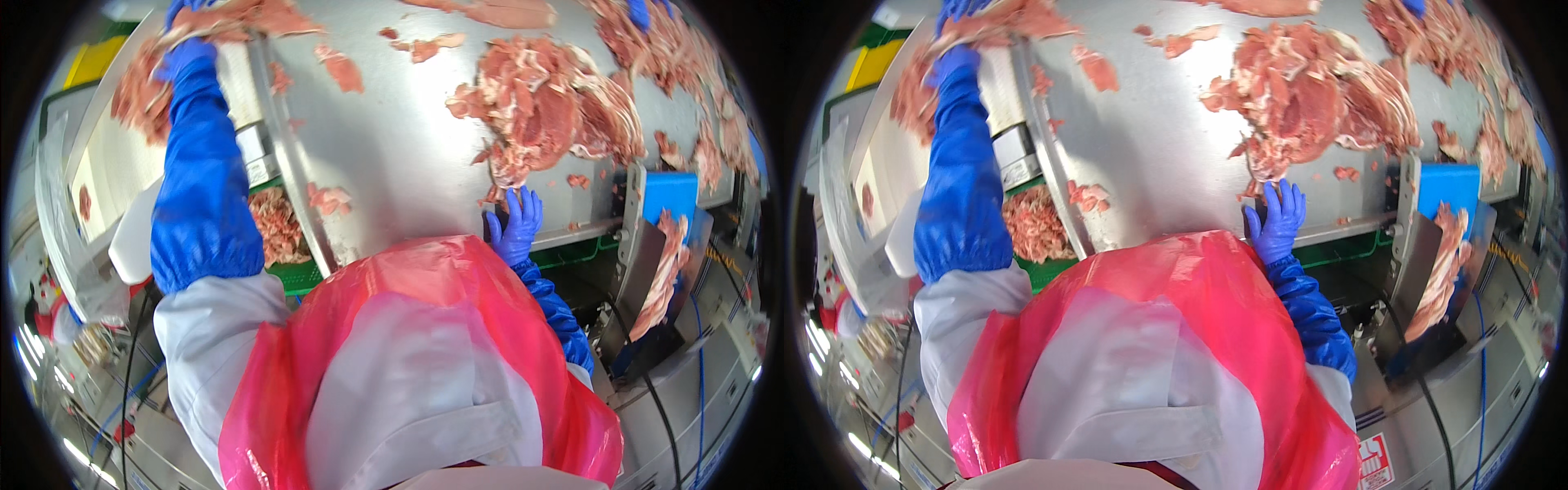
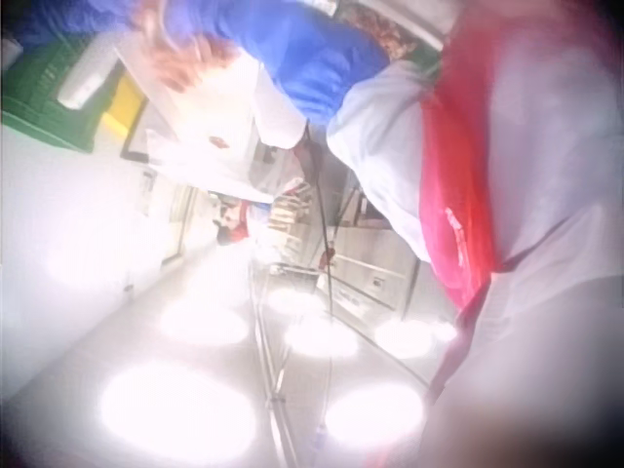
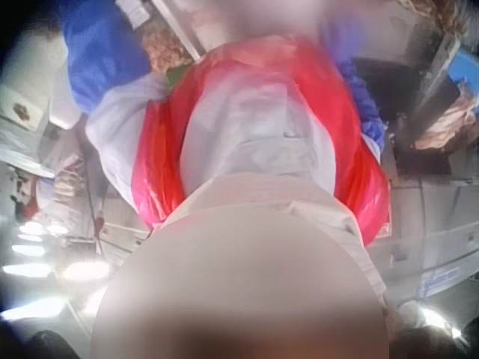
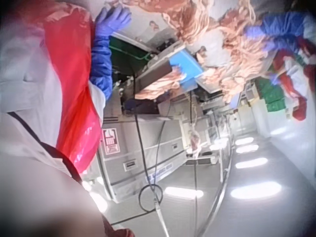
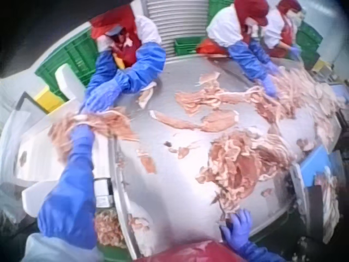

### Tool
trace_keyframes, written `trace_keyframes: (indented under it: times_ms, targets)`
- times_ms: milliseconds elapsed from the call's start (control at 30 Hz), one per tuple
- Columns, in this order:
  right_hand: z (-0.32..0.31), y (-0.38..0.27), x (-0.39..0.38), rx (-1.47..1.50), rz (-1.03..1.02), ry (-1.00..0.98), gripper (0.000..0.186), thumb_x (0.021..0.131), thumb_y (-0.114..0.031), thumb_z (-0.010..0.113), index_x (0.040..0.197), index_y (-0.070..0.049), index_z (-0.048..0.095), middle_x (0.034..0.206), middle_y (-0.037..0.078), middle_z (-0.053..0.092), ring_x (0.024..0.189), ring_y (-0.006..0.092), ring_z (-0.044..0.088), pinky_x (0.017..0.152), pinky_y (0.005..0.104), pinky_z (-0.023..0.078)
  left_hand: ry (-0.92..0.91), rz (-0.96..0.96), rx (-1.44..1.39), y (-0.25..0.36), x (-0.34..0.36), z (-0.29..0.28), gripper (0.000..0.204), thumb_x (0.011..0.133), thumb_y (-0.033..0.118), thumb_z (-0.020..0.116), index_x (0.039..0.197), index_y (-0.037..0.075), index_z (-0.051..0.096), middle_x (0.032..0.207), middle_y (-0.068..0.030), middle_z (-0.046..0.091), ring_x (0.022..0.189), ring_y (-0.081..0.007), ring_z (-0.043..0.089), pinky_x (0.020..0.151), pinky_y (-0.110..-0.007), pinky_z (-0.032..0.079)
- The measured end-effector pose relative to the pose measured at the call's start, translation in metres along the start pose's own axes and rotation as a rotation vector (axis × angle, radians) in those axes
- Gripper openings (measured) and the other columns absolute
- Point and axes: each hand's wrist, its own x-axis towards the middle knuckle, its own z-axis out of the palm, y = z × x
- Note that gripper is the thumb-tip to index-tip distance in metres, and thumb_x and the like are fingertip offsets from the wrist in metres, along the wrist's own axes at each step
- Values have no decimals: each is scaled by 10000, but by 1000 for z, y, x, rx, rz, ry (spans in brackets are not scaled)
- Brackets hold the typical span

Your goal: The person sorts raw meat pieces on a stainless steel table, separating them by hand into a green basket. The person repeatedly picks up pieces, inspects them, and places them into the basket.

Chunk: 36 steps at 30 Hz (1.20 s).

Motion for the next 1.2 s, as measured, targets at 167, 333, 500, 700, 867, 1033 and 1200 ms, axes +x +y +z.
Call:
trace_keyframes:
  times_ms: [167, 333, 500, 700, 867, 1033, 1200]
  targets:
    - [-17, 30, 66, -29, 237, 361, 805, 890, -319, 793, 1516, 16, 414, 1565, 265, 377, 1453, 455, 340, 1185, 568, 286, 239, 144, -619, 98, -92, -74, 594, 892, 386, 748, 1386, 90, 603, 1294, -157, 667, 1198, -368, 626, 1031, -482, 473]
    - [-2, 123, 173, 433, 446, 132, 860, 794, -406, 872, 1427, 51, 512, 1401, 271, 567, 1311, 391, 547, 1109, 433, 435, -274, 513, -1186, 229, -270, -158, 588, 889, 244, 749, 1418, 80, 552, 1447, -221, 536, 1366, -393, 504, 1158, -475, 394]
    - [-19, 89, 212, 189, 214, -95, 669, 759, -315, 890, 1294, -22, 615, 1263, 228, 635, 1179, 396, 616, 1003, 454, 499, -430, 488, -1452, 285, -344, -225, 797, 793, 289, 816, 1505, 155, 482, 1481, -171, 503, 1384, -410, 451, 1171, -522, 360]
    - [6, 4, 137, 332, -51, -36, 480, 726, -175, 802, 1169, -64, 654, 1119, 198, 631, 1075, 408, 620, 936, 477, 516, -202, 732, -774, 280, -311, -235, 942, 765, 297, 815, 1591, 226, 369, 1594, -136, 384, 1463, -447, 325, 1172, -679, 238]
    - [-27, -53, 115, 751, 148, -194, 546, 736, -208, 844, 1221, -64, 636, 1122, 153, 645, 1054, 350, 657, 910, 428, 535, -434, 776, -1060, 268, -298, -208, 858, 813, 214, 758, 1583, 185, 380, 1515, -172, 485, 1392, -385, 464, 1148, -488, 393]
    - [-119, -84, 156, 1304, 232, -169, 611, 772, -103, 857, 1322, -14, 607, 1262, 107, 674, 1159, 215, 660, 975, 365, 551, -616, 388, -1555, 259, -314, -231, 533, 902, 136, 700, 1413, 78, 564, 1234, -196, 698, 1123, -390, 682, 942, -419, 546]
    - [-216, -95, 173, 1237, -124, 28, 530, 847, -45, 794, 1343, 1, 615, 1249, 121, 687, 1151, 207, 663, 978, 353, 548, -628, 205, -1886, 227, -311, -280, 324, 905, 28, 624, 1223, 1, 680, 1059, -106, 751, 963, -201, 716, 853, -337, 563]
